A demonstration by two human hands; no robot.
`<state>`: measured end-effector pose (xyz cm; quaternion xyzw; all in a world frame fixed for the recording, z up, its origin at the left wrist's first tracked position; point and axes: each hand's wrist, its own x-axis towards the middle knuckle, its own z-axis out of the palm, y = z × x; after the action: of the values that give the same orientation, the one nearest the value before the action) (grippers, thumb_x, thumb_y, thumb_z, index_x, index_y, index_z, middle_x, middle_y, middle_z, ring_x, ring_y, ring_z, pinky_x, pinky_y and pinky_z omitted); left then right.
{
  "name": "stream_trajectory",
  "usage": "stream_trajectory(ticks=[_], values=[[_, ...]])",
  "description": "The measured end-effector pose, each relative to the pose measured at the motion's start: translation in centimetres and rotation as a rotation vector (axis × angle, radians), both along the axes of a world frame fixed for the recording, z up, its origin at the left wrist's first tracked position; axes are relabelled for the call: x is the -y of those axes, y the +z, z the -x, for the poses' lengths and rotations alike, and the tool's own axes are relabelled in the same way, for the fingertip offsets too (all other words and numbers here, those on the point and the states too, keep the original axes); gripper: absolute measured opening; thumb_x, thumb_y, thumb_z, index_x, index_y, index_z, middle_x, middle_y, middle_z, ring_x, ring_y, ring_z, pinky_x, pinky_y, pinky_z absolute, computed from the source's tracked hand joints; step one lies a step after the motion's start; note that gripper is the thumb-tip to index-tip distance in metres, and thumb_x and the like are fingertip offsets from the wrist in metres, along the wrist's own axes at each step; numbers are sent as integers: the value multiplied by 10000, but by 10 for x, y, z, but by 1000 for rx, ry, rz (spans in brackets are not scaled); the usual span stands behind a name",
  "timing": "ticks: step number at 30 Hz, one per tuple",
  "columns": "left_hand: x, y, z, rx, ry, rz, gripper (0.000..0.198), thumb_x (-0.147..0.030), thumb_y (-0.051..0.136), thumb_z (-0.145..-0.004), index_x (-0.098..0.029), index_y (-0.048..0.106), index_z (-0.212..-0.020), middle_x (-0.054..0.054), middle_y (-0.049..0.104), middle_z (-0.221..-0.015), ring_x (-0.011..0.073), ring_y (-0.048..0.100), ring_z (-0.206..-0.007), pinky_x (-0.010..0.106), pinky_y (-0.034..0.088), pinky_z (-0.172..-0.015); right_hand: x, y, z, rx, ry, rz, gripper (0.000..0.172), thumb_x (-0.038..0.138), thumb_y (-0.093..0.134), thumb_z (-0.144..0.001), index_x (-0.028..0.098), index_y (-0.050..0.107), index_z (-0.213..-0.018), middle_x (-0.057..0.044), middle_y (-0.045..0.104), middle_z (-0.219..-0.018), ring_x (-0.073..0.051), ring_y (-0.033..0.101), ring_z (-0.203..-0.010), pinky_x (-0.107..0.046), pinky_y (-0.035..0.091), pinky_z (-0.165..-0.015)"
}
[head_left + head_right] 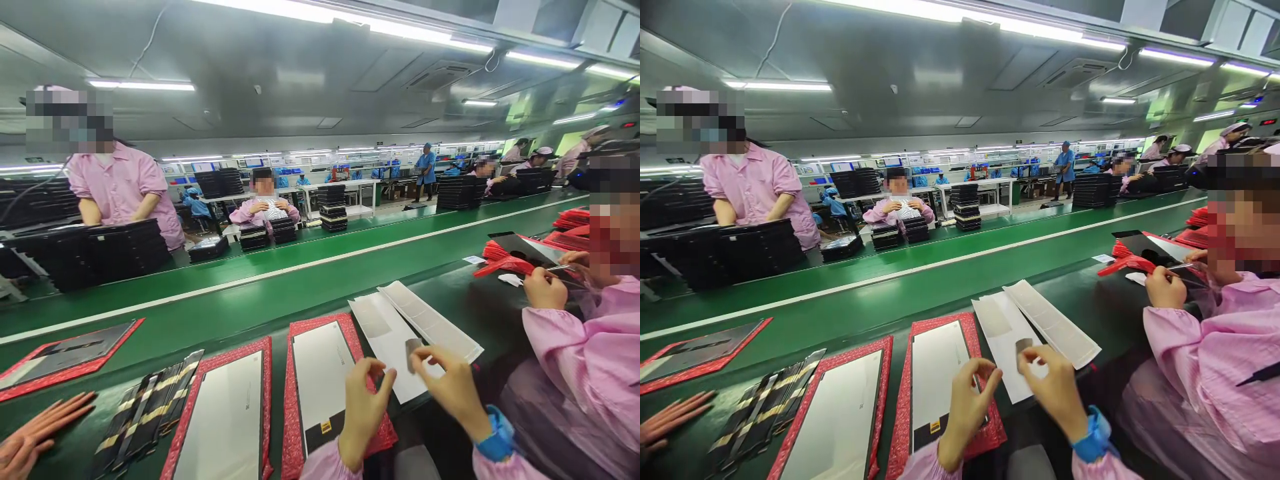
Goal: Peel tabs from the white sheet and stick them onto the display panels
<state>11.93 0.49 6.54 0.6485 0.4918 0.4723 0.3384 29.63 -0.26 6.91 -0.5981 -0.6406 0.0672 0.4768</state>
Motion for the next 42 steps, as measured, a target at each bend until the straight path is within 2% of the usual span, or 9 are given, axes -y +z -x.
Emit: stream_trajectory(ticks=[7, 10, 13, 17, 21, 26, 30, 35, 42], values=[[45, -16, 44, 15, 97, 166, 300, -467, 563, -740, -206, 586, -594, 9, 598, -566, 158, 525, -546, 247, 390, -510, 40, -16, 91, 292, 278, -204, 111, 164, 514, -765, 202, 582, -844, -51, 604, -737, -194, 555, -705, -334, 454, -633], [31, 8, 106, -15, -26, 157, 319, -515, 604, -672, -224, 577, -542, 4, 599, -541, 177, 568, -569, 258, 437, -506, 44, -17, 101, 338, 296, -235, 133, 151, 533, -754, 199, 574, -871, -51, 612, -761, -199, 553, -717, -341, 445, -641], [5, 34, 184, -23, -43, 117, 283, -531, 678, -562, -265, 588, -527, -6, 655, -637, 195, 614, -735, 306, 487, -684, 45, -17, 104, 327, 354, -212, 191, 207, 594, -735, 209, 564, -923, -48, 617, -817, -203, 549, -752, -345, 447, -664], [-19, 24, 230, -251, -371, 38, 177, -391, 720, -569, -282, 589, -521, -39, 666, -647, 178, 633, -765, 348, 462, -839, 41, -19, 103, 146, 364, -128, 171, 249, 606, -745, 217, 526, -892, -41, 576, -842, -189, 530, -804, -331, 453, -705], [-21, 4, 219, -334, -317, -32, 329, -475, 639, -616, -277, 480, -407, -55, 591, -506, 159, 604, -618, 325, 483, -756, 30, -18, 102, -8, 292, -9, 220, 210, 578, -756, 209, 476, -951, -44, 530, -917, -181, 510, -887, -326, 444, -774], [-14, 15, 209, -283, -182, -56, 409, -534, 552, -662, -265, 410, -388, -41, 519, -455, 160, 591, -599, 291, 475, -641, 22, -21, 105, -61, 342, 127, 259, 169, 489, -792, 232, 449, -1040, -8, 549, -876, -155, 529, -845, -305, 434, -777], [13, 9, 167, -208, -20, 15, 364, -488, 529, -704, -239, 457, -448, -12, 542, -511, 171, 589, -653, 246, 447, -570, 20, -24, 100, -120, 366, 206, 307, 175, 422, -827, 236, 420, -1128, 7, 574, -844, -138, 553, -811, -282, 430, -767], [42, -11, 106, -222, -51, 129, 183, -323, 540, -755, -182, 530, -639, -21, 580, -610, 126, 536, -585, 214, 420, -566, 22, -22, 94, -181, 405, 244, 234, 246, 377, -874, 230, 470, -1088, 13, 588, -812, -125, 565, -767, -257, 430, -735], [36, -13, 117, -284, -147, 326, 182, -332, 607, -704, -151, 594, -703, -3, 622, -638, 140, 561, -620, 210, 403, -569, 20, -29, 93, -270, 277, 245, 260, 346, 615, -754, 211, 565, -971, 15, 616, -712, -138, 587, -715, -274, 458, -726]])
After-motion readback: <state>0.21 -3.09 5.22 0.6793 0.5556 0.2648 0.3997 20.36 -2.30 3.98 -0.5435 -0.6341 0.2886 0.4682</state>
